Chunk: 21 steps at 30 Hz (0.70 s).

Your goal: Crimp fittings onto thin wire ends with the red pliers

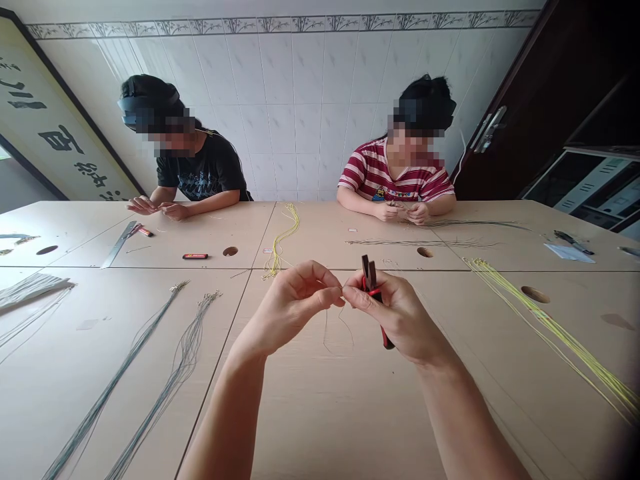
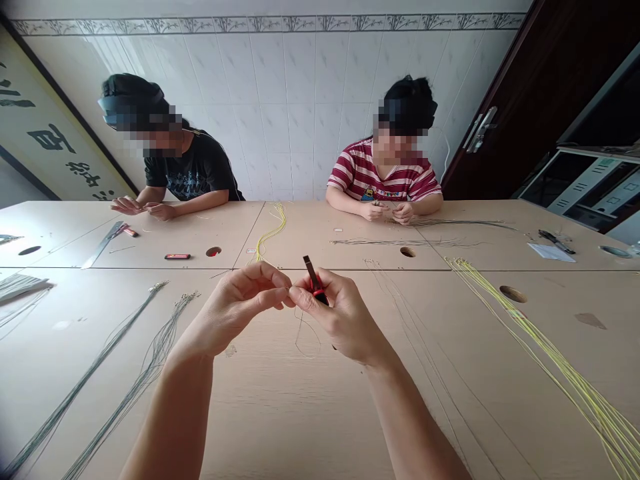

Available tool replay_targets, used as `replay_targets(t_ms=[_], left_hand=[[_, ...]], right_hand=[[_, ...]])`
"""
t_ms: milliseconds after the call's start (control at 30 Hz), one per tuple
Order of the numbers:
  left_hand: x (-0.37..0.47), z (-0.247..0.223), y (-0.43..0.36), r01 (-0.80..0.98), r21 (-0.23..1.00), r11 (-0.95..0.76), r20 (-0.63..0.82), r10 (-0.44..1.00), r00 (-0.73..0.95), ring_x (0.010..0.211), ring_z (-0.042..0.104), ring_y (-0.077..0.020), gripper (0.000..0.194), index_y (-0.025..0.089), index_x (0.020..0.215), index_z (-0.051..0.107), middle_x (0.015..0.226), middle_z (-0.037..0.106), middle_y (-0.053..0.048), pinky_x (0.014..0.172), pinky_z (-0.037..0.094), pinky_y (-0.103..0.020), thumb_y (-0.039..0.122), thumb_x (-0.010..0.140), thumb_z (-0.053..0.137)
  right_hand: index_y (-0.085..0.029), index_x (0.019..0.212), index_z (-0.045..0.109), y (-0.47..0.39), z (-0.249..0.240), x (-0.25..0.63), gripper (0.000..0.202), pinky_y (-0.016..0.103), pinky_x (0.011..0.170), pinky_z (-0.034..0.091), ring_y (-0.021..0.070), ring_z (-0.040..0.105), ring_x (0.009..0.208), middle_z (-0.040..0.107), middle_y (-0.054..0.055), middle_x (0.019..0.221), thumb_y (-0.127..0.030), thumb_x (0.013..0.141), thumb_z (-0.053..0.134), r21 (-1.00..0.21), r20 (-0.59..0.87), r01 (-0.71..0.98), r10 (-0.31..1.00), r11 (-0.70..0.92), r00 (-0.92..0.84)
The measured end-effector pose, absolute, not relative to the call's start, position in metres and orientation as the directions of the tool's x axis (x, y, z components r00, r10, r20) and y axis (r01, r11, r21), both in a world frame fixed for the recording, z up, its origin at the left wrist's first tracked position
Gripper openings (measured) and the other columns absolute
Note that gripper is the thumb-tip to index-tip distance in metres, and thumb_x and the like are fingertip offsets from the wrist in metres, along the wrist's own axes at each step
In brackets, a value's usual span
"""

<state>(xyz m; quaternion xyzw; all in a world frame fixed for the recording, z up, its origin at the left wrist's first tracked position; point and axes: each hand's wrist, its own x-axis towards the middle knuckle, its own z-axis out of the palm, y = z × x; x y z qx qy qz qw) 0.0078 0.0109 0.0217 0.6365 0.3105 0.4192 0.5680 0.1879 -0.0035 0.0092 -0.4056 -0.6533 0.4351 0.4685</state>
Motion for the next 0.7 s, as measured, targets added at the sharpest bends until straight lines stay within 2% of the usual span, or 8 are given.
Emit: replay_targets(t_ms=[367, 567, 700], left_hand=[[0.0086, 0.0208, 0.012, -0.097, 0.978, -0.183, 0.207, 0.876, 0.436, 0.078, 0.059, -0.009, 0.006, 0.016, 0.081, 0.061, 0.081, 0.063, 0.001, 0.076, 0.048, -0.022, 0.017, 0.086, 0.063], [0.0076, 0.0167, 0.0127, -0.001, 0.986, -0.17, 0.155, 0.898, 0.411, 0.077, 0.058, -0.0115, 0.01, 0.016, 0.083, 0.06, 0.081, 0.063, -0.001, 0.075, 0.048, -0.026, 0.023, 0.085, 0.066], [0.0055, 0.0163, 0.0131, 0.067, 0.984, -0.166, 0.124, 0.902, 0.413, 0.08, 0.06, -0.0139, 0.012, 0.016, 0.086, 0.062, 0.085, 0.064, -0.003, 0.077, 0.049, -0.029, 0.027, 0.084, 0.066]], right_hand=[[-0.021, 0.072, 0.059, -0.001, 0.0041, 0.1825, 0.022, 0.027, 0.069, 0.04, 0.0132, 0.048, 0.073, 0.057, -0.001, 0.073, -0.036, 0.087, 0.063, -0.956, 0.259, 0.086, 0.946, 0.279, -0.195], [-0.021, 0.074, 0.061, -0.0004, 0.0016, 0.1813, 0.022, 0.027, 0.058, 0.034, 0.0127, 0.041, 0.065, 0.049, -0.001, 0.068, -0.039, 0.086, 0.062, -0.946, 0.258, 0.16, 0.953, 0.282, -0.158], [-0.021, 0.073, 0.06, -0.0016, 0.0025, 0.1824, 0.023, 0.027, 0.057, 0.034, 0.0137, 0.043, 0.067, 0.051, 0.0, 0.07, -0.04, 0.086, 0.062, -0.951, 0.237, 0.171, 0.962, 0.258, -0.134]])
